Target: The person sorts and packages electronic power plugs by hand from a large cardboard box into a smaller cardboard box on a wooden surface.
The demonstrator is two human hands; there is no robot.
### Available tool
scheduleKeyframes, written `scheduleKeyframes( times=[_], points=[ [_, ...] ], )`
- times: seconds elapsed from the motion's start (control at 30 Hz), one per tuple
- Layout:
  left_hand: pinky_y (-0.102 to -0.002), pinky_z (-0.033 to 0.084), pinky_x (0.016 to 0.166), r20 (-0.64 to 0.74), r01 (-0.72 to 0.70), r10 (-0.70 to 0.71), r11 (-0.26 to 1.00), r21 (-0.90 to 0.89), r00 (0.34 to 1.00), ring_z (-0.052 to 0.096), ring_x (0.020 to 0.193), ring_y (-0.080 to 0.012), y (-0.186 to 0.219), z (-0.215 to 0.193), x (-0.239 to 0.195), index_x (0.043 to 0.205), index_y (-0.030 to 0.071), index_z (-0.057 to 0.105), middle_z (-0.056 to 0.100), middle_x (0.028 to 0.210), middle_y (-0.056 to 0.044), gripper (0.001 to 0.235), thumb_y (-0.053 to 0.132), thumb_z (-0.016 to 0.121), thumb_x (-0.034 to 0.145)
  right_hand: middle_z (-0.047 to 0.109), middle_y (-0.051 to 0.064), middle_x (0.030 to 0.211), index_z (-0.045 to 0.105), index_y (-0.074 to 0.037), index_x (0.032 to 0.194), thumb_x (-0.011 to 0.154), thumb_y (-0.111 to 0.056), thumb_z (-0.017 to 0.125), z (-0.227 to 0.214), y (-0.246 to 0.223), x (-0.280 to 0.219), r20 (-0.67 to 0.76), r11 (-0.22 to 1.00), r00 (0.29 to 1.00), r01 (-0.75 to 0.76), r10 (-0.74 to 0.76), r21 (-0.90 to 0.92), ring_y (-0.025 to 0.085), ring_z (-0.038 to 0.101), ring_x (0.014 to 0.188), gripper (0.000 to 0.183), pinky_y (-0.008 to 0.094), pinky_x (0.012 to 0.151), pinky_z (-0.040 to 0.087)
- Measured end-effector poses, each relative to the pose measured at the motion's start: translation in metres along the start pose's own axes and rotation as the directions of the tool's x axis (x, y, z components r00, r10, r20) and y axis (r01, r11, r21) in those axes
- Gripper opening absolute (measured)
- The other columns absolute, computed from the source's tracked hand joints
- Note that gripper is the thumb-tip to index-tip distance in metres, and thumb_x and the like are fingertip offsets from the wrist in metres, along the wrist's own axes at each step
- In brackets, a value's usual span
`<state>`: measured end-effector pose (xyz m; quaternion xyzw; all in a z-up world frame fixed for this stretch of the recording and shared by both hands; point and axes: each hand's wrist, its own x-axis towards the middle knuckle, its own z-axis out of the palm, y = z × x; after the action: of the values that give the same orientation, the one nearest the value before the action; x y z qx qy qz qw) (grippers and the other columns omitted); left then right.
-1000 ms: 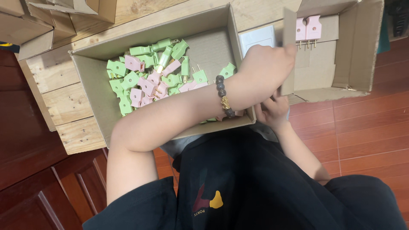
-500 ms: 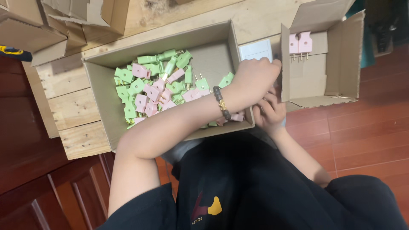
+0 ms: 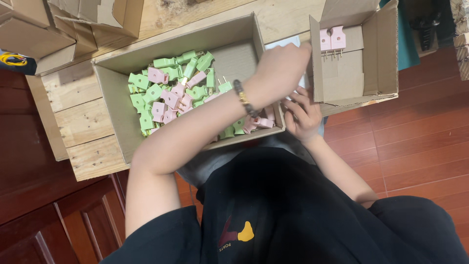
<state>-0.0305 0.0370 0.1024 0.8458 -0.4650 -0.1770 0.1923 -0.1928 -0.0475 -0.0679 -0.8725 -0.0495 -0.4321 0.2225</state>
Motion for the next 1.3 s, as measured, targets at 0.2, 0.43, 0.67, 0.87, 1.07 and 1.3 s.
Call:
scheduleKeyframes(
  times=[0.2,0.43,0.67,0.87,1.07,1.3],
  points=[
    [-0.041,0.052,0.062,-0.098,-0.122,0.101,0.963,-0.240,0.990,0.069,0.072,-0.0312,-0.001,-0.068,-0.069,0.101,0.006,0.067,0.072,0.079,-0.012,0.026,0.028,0.078,0.093,0.076,0.009,0.122,0.080,-0.010,0.113,0.090,-0.001,0.068,-0.052,-0.034,0.019,0.136,0.998,0.991,-0.024,0.016,0.055,0.034,0.072,0.119,0.027,0.036,0.082,0.052],
    [-0.032,0.059,0.059,-0.159,-0.093,0.004,0.829,-0.552,0.987,0.073,0.068,-0.0246,0.006,-0.077,-0.120,0.118,-0.002,0.067,0.075,0.085,-0.022,0.043,0.027,0.083,0.090,0.074,0.019,0.113,0.077,0.003,0.115,0.085,-0.018,0.097,-0.090,-0.087,0.124,-0.006,0.991,1.000,-0.020,0.021,0.130,0.035,0.074,0.096,0.042,0.045,0.084,0.061],
    [-0.023,0.063,0.057,-0.132,-0.105,0.011,0.668,-0.737,0.991,0.078,0.071,-0.0156,-0.017,-0.068,-0.135,0.137,-0.002,0.058,0.076,0.089,-0.018,0.050,0.026,0.074,0.099,0.077,0.011,0.107,0.079,-0.004,0.108,0.086,-0.009,0.096,-0.094,-0.112,0.168,0.181,0.957,0.967,-0.214,0.179,0.194,0.028,0.076,0.093,0.028,0.038,0.082,0.061],
    [-0.024,0.066,0.051,-0.056,-0.050,0.006,0.538,-0.841,0.998,0.078,0.075,-0.0173,-0.018,-0.068,-0.146,0.146,-0.005,0.050,0.074,0.099,-0.022,0.056,0.021,0.069,0.101,0.075,0.009,0.108,0.076,-0.002,0.115,0.089,-0.010,0.091,-0.100,-0.120,0.189,0.355,0.971,0.926,-0.192,0.132,0.141,0.025,0.075,0.087,0.031,0.036,0.078,0.061],
    [-0.027,0.061,0.079,0.042,-0.044,0.072,0.880,-0.473,0.996,0.071,0.091,-0.0115,-0.042,-0.080,-0.163,0.156,0.007,0.040,0.075,0.116,0.000,0.069,0.048,0.053,0.102,0.077,0.016,0.117,0.076,0.004,0.123,0.106,-0.005,0.087,-0.128,-0.030,0.202,0.455,0.999,0.891,-0.026,0.013,0.022,0.028,0.069,0.101,0.022,0.040,0.090,0.054],
    [-0.025,0.058,0.081,-0.064,-0.093,0.069,0.837,-0.540,0.996,0.071,0.093,-0.0108,-0.062,-0.064,-0.166,0.142,0.012,0.055,0.075,0.108,0.001,0.043,0.033,0.060,0.105,0.074,0.008,0.085,0.083,-0.011,0.108,0.130,-0.043,0.077,-0.101,0.114,0.179,0.649,0.884,0.695,0.044,0.308,-0.466,0.022,0.071,0.075,0.040,0.034,0.072,0.051]
  ],
)
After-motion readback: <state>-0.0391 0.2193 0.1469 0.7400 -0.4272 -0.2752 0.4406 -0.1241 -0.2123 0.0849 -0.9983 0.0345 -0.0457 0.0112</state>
